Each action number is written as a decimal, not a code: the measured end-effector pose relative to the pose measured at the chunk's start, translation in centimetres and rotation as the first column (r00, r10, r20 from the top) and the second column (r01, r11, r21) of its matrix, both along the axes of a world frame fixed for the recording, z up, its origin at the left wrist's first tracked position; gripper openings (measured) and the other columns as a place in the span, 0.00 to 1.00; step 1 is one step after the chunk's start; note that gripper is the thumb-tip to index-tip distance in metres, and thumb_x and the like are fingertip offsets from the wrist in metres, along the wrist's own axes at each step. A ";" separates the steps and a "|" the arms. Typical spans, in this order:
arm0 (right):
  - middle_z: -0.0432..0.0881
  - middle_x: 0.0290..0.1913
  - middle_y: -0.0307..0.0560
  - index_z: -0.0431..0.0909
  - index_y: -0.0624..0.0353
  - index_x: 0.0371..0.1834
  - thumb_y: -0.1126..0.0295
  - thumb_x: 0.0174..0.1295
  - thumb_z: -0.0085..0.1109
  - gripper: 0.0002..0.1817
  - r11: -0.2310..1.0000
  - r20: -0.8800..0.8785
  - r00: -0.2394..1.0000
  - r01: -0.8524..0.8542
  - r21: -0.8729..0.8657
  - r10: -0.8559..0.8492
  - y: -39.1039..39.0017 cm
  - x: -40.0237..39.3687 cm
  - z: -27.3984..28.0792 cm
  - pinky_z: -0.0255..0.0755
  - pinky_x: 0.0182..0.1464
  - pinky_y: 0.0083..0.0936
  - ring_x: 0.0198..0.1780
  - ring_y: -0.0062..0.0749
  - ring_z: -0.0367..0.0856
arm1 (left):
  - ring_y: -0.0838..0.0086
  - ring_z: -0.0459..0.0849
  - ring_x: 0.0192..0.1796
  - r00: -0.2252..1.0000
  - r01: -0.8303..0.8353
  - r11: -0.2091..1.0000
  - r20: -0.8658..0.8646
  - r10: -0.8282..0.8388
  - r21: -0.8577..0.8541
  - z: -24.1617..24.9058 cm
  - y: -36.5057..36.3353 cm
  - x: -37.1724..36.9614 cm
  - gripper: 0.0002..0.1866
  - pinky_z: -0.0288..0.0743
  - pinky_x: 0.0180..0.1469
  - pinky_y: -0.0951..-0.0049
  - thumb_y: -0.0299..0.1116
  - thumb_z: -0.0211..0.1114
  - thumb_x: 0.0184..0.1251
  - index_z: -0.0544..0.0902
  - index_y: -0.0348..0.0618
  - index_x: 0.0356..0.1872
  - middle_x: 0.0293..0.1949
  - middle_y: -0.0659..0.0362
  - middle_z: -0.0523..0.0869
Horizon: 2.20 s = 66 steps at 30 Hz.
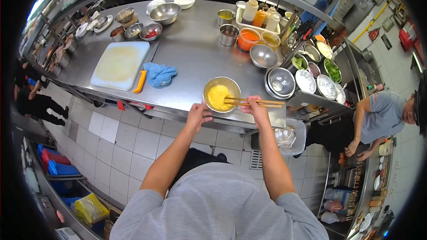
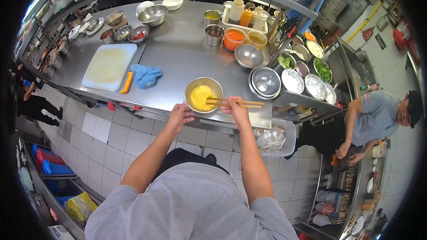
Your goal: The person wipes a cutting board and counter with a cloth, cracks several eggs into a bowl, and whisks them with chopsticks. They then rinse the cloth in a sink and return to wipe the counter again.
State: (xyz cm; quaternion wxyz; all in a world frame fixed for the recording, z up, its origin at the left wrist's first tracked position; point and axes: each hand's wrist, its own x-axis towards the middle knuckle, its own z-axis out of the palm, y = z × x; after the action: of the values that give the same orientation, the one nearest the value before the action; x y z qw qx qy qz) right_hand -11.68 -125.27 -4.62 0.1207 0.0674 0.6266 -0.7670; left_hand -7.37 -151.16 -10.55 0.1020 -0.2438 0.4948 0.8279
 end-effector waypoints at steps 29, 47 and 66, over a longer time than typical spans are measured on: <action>0.82 0.40 0.53 0.72 0.61 0.49 0.69 0.74 0.50 0.08 0.931 0.013 0.935 0.355 -0.087 -0.356 -1.1 2.8 1.1 0.84 0.39 0.30 0.36 0.36 0.86 | 0.64 0.84 0.44 0.937 0.336 0.939 0.072 -0.341 0.077 1.4 -1.7 -2.8 0.18 0.87 0.39 0.63 0.43 0.59 0.75 0.67 0.40 0.48 0.45 0.52 0.77; 0.81 0.39 0.52 0.71 0.61 0.48 0.69 0.73 0.51 0.08 0.952 0.073 0.953 0.298 -0.074 -0.293 -2.9 3.5 1.2 0.83 0.38 0.29 0.34 0.35 0.85 | 0.67 0.84 0.39 0.943 0.334 0.940 -0.019 -0.334 0.074 -1.0 -3.3 -5.0 0.15 0.86 0.38 0.65 0.43 0.59 0.75 0.69 0.42 0.46 0.41 0.56 0.77; 0.82 0.40 0.54 0.71 0.61 0.49 0.69 0.74 0.50 0.08 0.932 0.043 0.933 0.358 -0.054 -0.356 -2.4 2.9 1.1 0.84 0.39 0.32 0.35 0.37 0.86 | 0.76 0.77 0.38 0.968 0.252 0.959 -0.044 -0.248 0.127 -0.2 -1.8 -5.1 0.07 0.87 0.38 0.64 0.27 0.59 0.68 0.69 0.47 0.34 0.35 0.61 0.75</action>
State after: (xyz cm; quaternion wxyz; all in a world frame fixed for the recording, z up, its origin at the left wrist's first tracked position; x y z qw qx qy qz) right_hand -8.74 -127.69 -3.51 -0.0083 0.1889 0.5781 -0.7937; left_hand -12.44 -152.94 -10.73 0.2147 -0.1604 0.4673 0.8425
